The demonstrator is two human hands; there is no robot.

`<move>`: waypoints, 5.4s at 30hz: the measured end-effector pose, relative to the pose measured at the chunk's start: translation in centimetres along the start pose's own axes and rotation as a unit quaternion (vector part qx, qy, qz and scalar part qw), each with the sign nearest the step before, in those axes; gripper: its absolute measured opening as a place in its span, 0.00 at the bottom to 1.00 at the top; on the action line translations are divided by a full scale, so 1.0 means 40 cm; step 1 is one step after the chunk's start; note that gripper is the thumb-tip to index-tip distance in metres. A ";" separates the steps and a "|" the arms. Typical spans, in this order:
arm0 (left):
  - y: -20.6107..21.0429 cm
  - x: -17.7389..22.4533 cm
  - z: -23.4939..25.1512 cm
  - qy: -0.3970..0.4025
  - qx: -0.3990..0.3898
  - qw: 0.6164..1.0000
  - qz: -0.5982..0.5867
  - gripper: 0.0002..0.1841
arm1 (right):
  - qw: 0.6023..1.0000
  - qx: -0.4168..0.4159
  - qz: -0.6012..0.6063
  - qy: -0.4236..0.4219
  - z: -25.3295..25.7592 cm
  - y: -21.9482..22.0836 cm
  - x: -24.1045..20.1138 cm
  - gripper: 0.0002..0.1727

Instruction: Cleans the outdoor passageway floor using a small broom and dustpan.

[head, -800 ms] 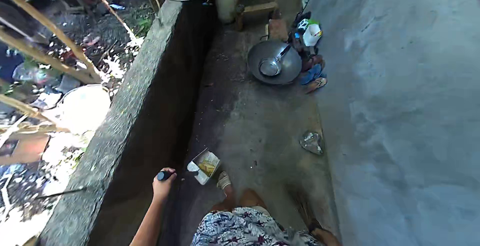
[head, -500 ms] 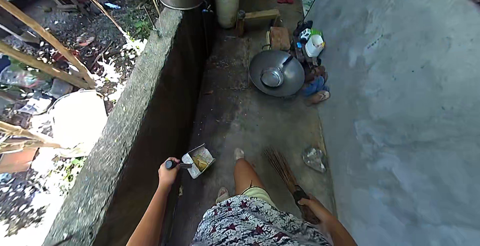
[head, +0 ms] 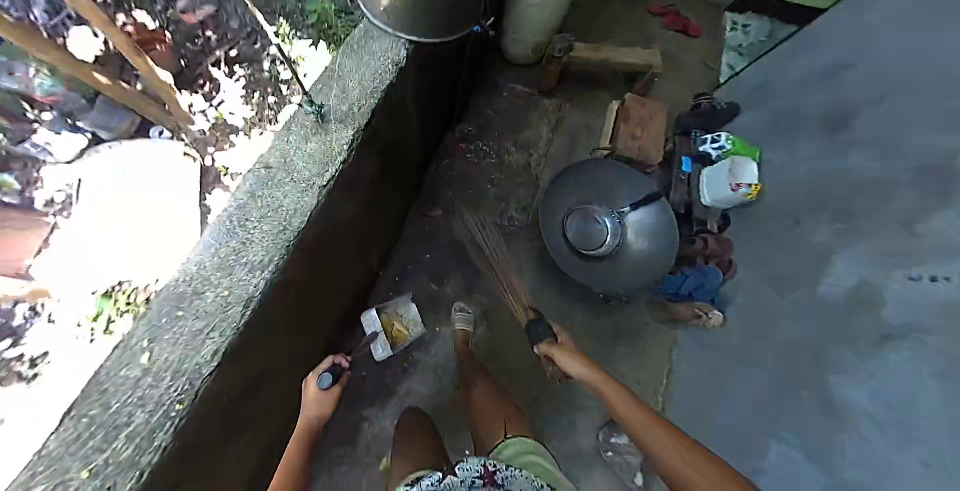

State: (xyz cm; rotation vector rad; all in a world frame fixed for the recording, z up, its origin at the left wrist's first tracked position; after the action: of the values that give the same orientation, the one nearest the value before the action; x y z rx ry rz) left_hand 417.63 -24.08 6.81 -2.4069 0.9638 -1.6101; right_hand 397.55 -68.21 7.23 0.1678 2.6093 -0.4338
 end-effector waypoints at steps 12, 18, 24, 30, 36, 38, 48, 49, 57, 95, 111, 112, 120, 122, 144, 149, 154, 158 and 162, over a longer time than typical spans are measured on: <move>0.158 0.039 0.212 -0.064 0.010 0.998 -0.002 0.13 | 0.930 0.023 -0.367 -0.002 0.532 0.028 -0.449 0.42; 0.167 -0.027 0.219 -0.057 0.045 0.997 -0.021 0.12 | 0.856 -0.025 -0.516 0.021 0.630 0.170 -0.430 0.41; 0.181 -0.075 0.222 -0.087 0.017 0.996 0.012 0.13 | 0.806 -0.110 -0.580 0.048 0.509 0.217 -0.227 0.44; 0.167 -0.094 0.212 -0.082 -0.021 0.996 0.028 0.13 | 0.923 -0.183 -0.332 0.063 0.313 0.206 -0.011 0.45; 0.151 -0.113 0.172 -0.054 -0.004 0.999 0.003 0.12 | 0.990 -0.084 -0.035 0.105 0.088 0.153 0.154 0.38; 0.150 -0.106 0.165 -0.050 -0.011 0.999 0.011 0.11 | 0.997 -0.018 0.003 0.071 0.047 0.139 0.201 0.39; 0.166 -0.091 0.133 -0.031 -0.073 0.995 0.059 0.11 | 0.959 0.197 0.135 0.151 0.048 0.102 0.349 0.38; 0.167 -0.092 0.126 -0.029 -0.077 0.995 0.060 0.11 | 0.951 0.206 0.151 0.173 0.060 0.102 0.369 0.37; 0.215 -0.086 0.057 -0.014 -0.086 0.993 0.082 0.10 | 0.967 0.052 0.001 0.249 0.094 0.219 0.473 0.44; 0.006 -0.492 -0.307 -0.278 0.204 0.937 -0.061 0.12 | 0.952 -0.146 -0.266 0.042 0.091 0.794 0.203 0.47; -0.095 -0.311 -0.340 -0.162 0.094 0.982 -0.022 0.15 | 0.976 -0.091 -0.192 0.053 -0.359 0.341 0.308 0.49; -0.108 -0.280 -0.328 -0.157 0.066 0.985 -0.011 0.16 | 0.977 -0.077 -0.190 0.061 -0.361 0.320 0.311 0.49; -0.075 0.155 -0.231 -0.048 -0.091 0.988 0.112 0.14 | 0.965 0.007 0.211 0.156 -0.438 0.231 0.461 0.25; -0.025 0.274 -0.229 -0.007 -0.133 0.981 0.143 0.13 | 0.956 0.020 0.243 0.163 -0.463 0.228 0.507 0.22; 0.668 0.819 -0.374 0.319 -0.382 0.821 0.278 0.13 | 0.890 0.044 0.365 0.270 -0.828 0.232 1.015 0.18; 0.811 0.842 -0.363 0.280 -0.440 0.807 0.276 0.13 | 0.844 0.059 0.448 0.288 -0.831 0.326 1.078 0.18; 0.923 0.826 -0.362 0.225 -0.510 0.795 0.239 0.12 | 0.787 0.169 0.539 0.249 -0.830 0.455 0.993 0.21; 0.987 0.814 -0.406 0.230 -0.570 0.750 0.244 0.13 | 0.675 0.260 0.650 0.234 -0.799 0.651 0.953 0.27; 1.007 0.817 -0.439 0.237 -0.609 0.710 0.261 0.13 | 0.567 0.324 0.729 0.208 -0.825 0.775 0.845 0.23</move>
State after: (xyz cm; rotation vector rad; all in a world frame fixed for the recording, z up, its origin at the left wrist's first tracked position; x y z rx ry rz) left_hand 392.45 -69.39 24.53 -1.6183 3.2449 -1.5221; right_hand 359.36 -26.68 9.84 2.5892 1.5231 -0.6433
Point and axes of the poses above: each hand's wrist, its own z-axis towards the middle knuckle, its own y-axis out of the palm, x = y × z, the point moved 9 cm from there along z, towards the middle knuckle, and after that the axes turned 3 degrees about -z, right-handed, at the moved point
